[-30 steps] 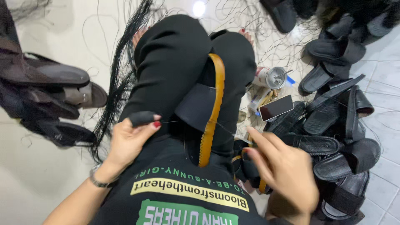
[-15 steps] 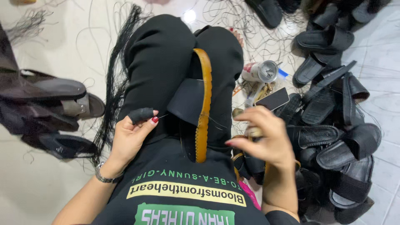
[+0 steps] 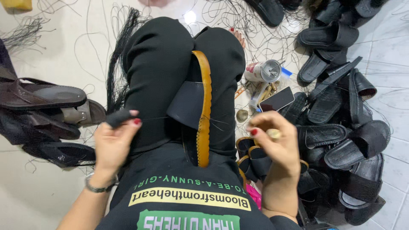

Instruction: The person sits on the floor and sews a black slipper with a yellow strap using a needle and thread. They repeatedly push the needle through the strap and pull the thread to stitch the shoe.

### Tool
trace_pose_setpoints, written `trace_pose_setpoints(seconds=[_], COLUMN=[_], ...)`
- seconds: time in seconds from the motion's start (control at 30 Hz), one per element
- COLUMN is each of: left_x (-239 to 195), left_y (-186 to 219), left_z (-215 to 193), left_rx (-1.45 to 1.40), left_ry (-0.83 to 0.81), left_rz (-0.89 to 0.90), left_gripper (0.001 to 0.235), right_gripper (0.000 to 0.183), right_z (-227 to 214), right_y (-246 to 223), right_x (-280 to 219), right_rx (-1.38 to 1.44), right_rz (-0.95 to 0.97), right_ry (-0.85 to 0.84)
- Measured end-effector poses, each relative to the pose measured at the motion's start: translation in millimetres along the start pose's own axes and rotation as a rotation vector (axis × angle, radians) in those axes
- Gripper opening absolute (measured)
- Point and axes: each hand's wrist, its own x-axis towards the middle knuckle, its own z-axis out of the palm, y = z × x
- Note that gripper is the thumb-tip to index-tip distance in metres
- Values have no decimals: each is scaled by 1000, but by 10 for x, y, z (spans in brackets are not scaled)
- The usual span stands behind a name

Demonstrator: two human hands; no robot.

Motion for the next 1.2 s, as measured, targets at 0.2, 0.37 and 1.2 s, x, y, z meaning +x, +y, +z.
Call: trace_pose_setpoints(seconds=[0.2,0.37,1.2], left_x=[-34,-99,50], left_y=[169,181,-408], left_z=[57,140,-542], left_rx=[-49,-46,489], left_ry=[-2,-38,241], left_rz=[14,-8,385], left_gripper=[26,25,20], right_gripper=[21,26,9], right_z=[700,-12,-174], right_y=[-76,298,310], right_x=[111,76,22], right_rx=[-300,-801,-1119], right_rz=[-94,-220,-526], right_ry=[136,351,489])
